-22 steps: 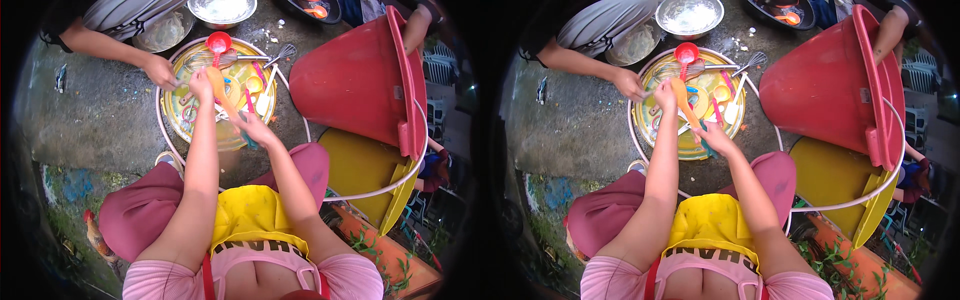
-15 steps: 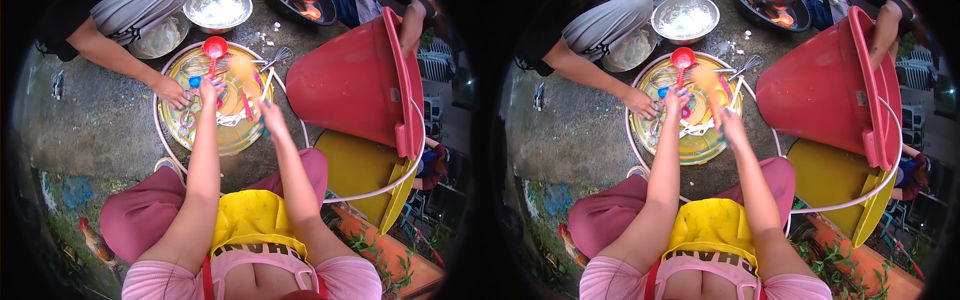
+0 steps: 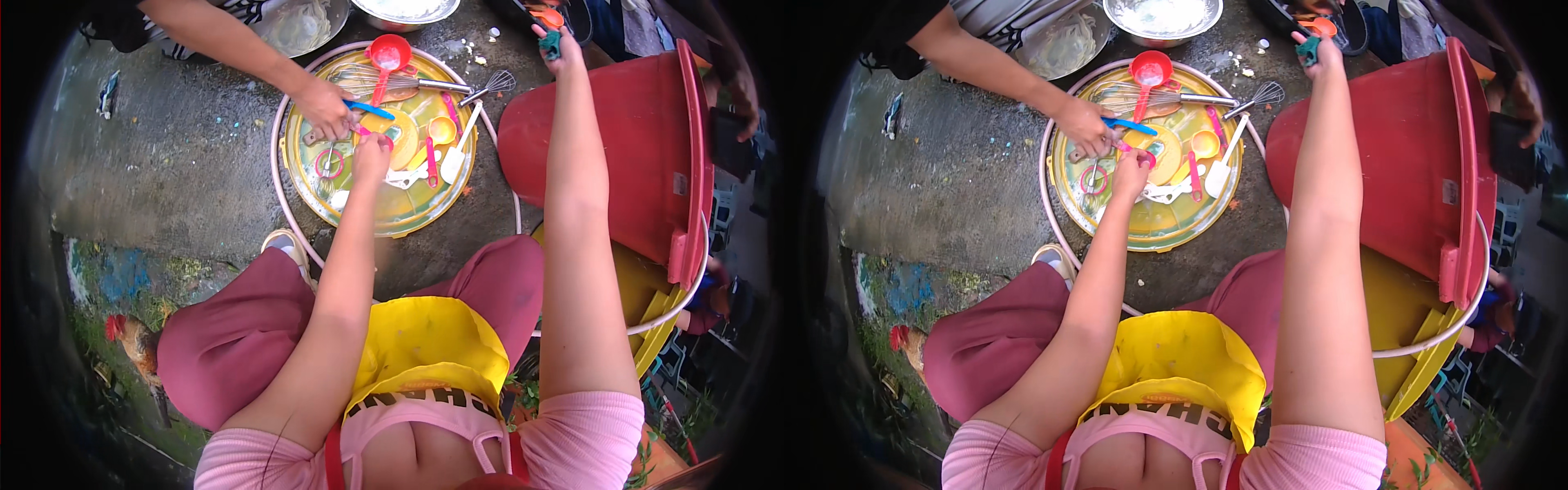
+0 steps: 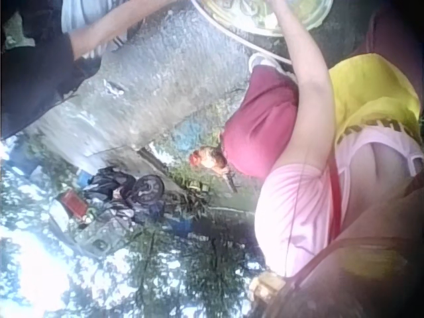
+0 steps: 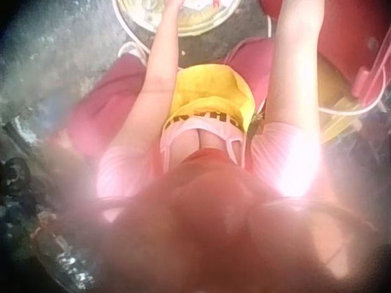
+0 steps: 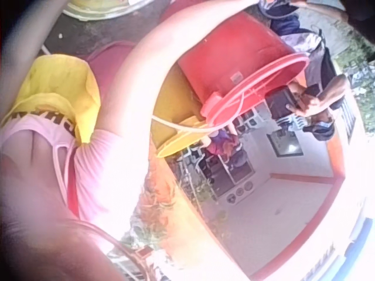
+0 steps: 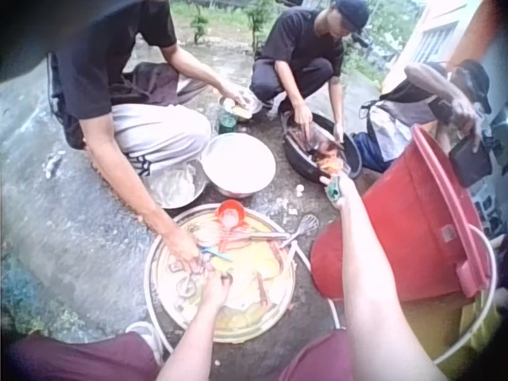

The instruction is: The person washes kitchen utensils including measuring spoons, a whisk, and a metal scraper using a sponge and water in a tray.

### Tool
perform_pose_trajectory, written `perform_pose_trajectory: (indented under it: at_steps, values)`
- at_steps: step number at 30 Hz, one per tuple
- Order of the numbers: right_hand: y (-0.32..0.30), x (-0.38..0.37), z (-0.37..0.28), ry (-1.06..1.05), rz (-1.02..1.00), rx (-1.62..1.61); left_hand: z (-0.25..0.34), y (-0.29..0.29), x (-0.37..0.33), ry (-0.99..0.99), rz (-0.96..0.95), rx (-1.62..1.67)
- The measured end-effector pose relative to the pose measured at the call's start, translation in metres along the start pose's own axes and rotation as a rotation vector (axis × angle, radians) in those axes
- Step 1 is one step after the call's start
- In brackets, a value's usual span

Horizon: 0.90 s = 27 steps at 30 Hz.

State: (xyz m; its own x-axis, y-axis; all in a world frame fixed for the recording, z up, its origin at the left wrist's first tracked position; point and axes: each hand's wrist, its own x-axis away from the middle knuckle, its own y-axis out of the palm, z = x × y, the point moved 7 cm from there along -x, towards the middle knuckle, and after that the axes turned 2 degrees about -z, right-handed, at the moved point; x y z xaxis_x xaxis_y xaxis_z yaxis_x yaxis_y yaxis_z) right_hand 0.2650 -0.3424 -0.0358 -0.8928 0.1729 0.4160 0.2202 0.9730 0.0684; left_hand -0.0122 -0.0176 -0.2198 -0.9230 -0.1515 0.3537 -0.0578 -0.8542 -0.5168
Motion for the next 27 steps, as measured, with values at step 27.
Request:
perform_pose_trajectory:
  at_steps: [27]
  values:
    - [0.038, 0.299, 0.322, -0.127, 0.333, 1.115, 0.032, 0.065, 0.043, 0.338, -0.084, -0.518]
